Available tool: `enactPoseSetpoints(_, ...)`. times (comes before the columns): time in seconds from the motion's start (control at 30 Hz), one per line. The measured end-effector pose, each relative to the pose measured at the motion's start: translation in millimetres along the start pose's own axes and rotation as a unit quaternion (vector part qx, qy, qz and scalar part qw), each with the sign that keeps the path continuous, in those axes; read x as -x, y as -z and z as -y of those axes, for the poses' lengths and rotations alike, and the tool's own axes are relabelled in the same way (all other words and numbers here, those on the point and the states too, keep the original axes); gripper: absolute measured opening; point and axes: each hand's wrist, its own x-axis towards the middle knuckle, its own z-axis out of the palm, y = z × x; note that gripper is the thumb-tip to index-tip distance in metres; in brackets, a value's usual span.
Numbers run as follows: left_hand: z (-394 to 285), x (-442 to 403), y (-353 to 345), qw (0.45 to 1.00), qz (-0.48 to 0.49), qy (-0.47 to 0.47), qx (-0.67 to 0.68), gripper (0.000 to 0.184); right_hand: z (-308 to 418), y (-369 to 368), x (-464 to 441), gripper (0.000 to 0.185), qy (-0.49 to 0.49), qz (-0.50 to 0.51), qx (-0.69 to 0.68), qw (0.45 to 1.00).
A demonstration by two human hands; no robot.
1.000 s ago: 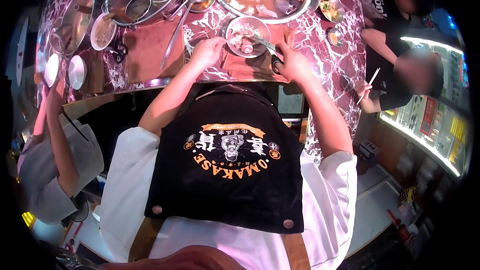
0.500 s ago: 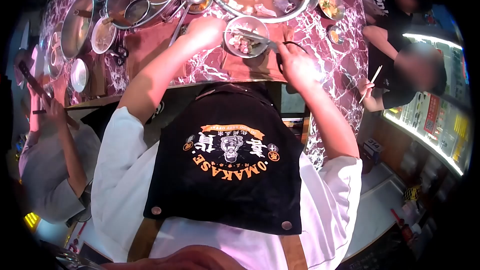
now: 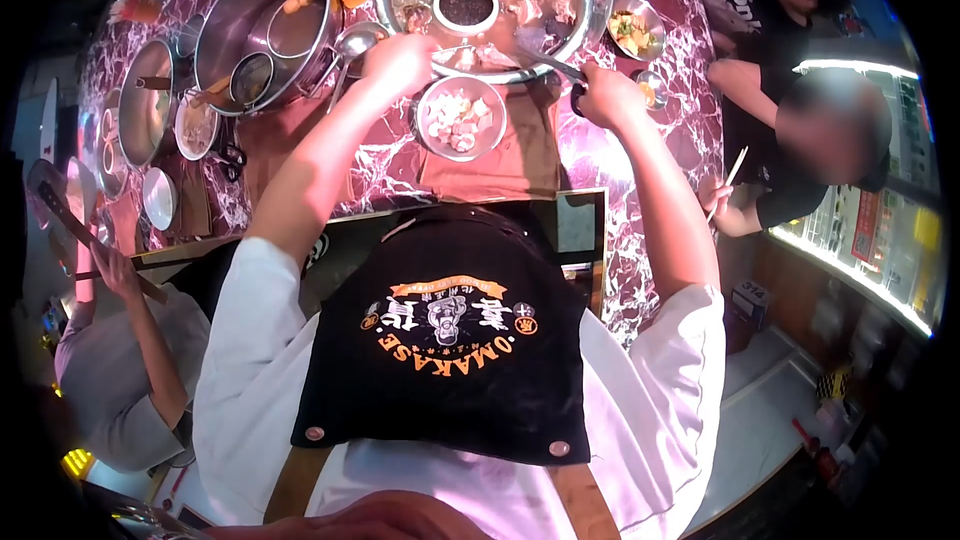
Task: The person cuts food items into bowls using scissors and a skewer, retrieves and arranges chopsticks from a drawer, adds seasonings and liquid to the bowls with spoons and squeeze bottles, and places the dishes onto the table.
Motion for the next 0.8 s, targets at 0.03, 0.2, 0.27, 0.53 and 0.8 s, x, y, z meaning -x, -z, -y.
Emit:
enactPoseSetpoints(0.03,-13.5,-26.4,-4.5,0.998,0.037,0.003,-0.050,0.027,12.1,12.3,-9.9,0.038,-0.007,0.030,0.008,0.999)
enactPoseSetpoints(0.2,-54.4,-95.5,-31.6,0.991,0.110,-0.029,-0.066,0.024,34.7,-15.8,-71.2,0.031,-0.003,0.103,0.065,0.993)
enactPoseSetpoints(0.27,-50.0,-99.0,-42.7,0.994,0.105,0.009,-0.042,0.022,26.3,-31.8,-69.8,0.029,-0.006,0.079,0.050,0.996)
enactPoseSetpoints(0.53,13.0,-78.8,-91.6,0.958,0.017,0.066,0.280,0.020,-24.5,-59.5,-15.3,0.048,-0.004,-0.072,-0.036,0.997)
enactPoseSetpoints(0.8,19.8,-85.2,-106.6,0.891,0.005,0.103,0.441,0.022,-26.2,-54.8,16.5,0.062,-0.046,-0.037,-0.125,0.990)
